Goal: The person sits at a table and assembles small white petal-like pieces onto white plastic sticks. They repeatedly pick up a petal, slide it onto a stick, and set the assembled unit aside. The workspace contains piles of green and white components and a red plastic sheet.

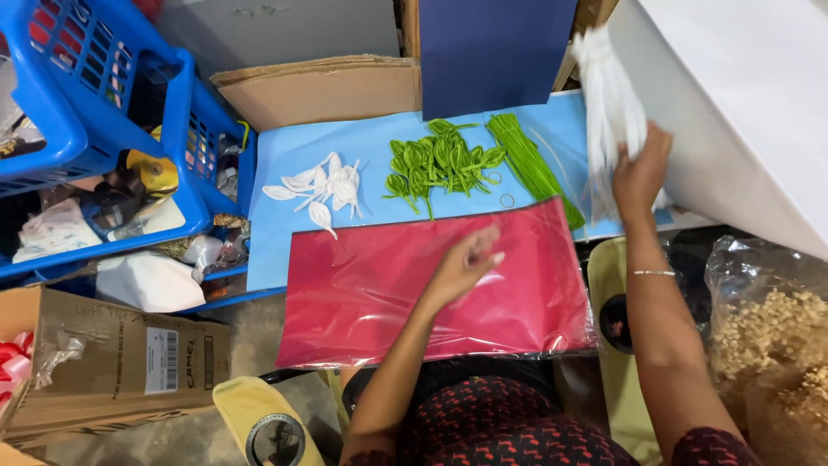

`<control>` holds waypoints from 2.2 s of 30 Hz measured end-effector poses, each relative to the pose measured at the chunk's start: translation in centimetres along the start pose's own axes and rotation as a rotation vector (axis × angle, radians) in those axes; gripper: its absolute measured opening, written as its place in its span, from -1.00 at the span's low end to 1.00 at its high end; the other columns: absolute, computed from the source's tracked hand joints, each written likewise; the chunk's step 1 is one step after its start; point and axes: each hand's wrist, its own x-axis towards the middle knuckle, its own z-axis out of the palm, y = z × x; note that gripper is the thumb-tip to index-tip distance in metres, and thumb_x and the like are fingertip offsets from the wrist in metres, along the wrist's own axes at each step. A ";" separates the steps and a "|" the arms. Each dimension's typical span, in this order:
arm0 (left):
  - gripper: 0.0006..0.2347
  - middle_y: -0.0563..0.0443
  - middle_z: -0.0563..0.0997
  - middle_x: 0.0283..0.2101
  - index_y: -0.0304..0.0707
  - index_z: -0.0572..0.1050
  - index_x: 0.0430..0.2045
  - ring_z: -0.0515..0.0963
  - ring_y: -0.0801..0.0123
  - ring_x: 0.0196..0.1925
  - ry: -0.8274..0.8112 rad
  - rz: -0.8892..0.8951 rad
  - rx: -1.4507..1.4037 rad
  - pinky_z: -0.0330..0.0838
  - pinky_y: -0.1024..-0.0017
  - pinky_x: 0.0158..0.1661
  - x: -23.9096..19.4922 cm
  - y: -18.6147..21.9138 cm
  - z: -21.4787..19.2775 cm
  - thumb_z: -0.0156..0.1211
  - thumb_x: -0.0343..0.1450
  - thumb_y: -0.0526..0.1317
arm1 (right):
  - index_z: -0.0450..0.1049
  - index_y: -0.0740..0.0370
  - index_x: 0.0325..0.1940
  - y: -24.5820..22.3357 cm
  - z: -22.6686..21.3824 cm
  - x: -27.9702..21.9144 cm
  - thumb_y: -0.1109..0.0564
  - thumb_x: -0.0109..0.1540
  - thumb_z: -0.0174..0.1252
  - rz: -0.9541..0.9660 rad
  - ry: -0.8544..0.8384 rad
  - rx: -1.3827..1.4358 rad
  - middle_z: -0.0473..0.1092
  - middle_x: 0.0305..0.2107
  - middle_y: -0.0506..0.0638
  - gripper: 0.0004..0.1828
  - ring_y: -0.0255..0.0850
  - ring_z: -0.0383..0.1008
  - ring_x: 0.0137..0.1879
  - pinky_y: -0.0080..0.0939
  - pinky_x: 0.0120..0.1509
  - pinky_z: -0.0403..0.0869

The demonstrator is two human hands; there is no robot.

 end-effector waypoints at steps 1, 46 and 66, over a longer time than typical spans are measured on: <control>-0.53 -0.35 0.47 0.10 -0.37 0.35 0.15 0.40 -0.08 0.21 -0.001 0.002 0.000 0.24 0.01 0.18 0.9 2.0 0.1 0.27 0.34 -0.25 | 0.25 0.52 0.17 -2.5 -1.7 1.5 0.45 0.24 0.25 -0.001 0.001 -0.001 0.20 -0.13 0.33 -0.54 0.36 0.24 0.07 0.13 0.22 0.23; -0.48 -0.07 0.56 -0.41 -0.25 0.42 -0.04 0.58 0.35 -0.38 0.122 -0.280 -0.472 0.55 0.40 -0.33 2.0 0.3 0.1 0.02 0.41 0.24 | 0.47 0.46 0.02 -21.0 -4.1 -2.1 0.08 0.19 0.07 0.404 -0.720 0.999 0.46 -0.13 0.29 -0.58 -0.08 0.35 -0.05 -0.07 0.05 0.39; -0.49 -0.14 0.50 -0.18 -0.42 0.31 0.06 0.52 0.30 -0.14 0.649 -0.218 -0.446 0.45 0.28 -0.06 2.9 2.3 -1.6 0.36 0.31 -0.13 | 0.25 0.03 0.25 -25.9 -3.8 -8.4 -0.08 -0.15 0.51 0.566 -0.922 0.564 0.43 -0.10 0.34 -0.05 0.29 0.42 0.09 0.18 0.08 0.43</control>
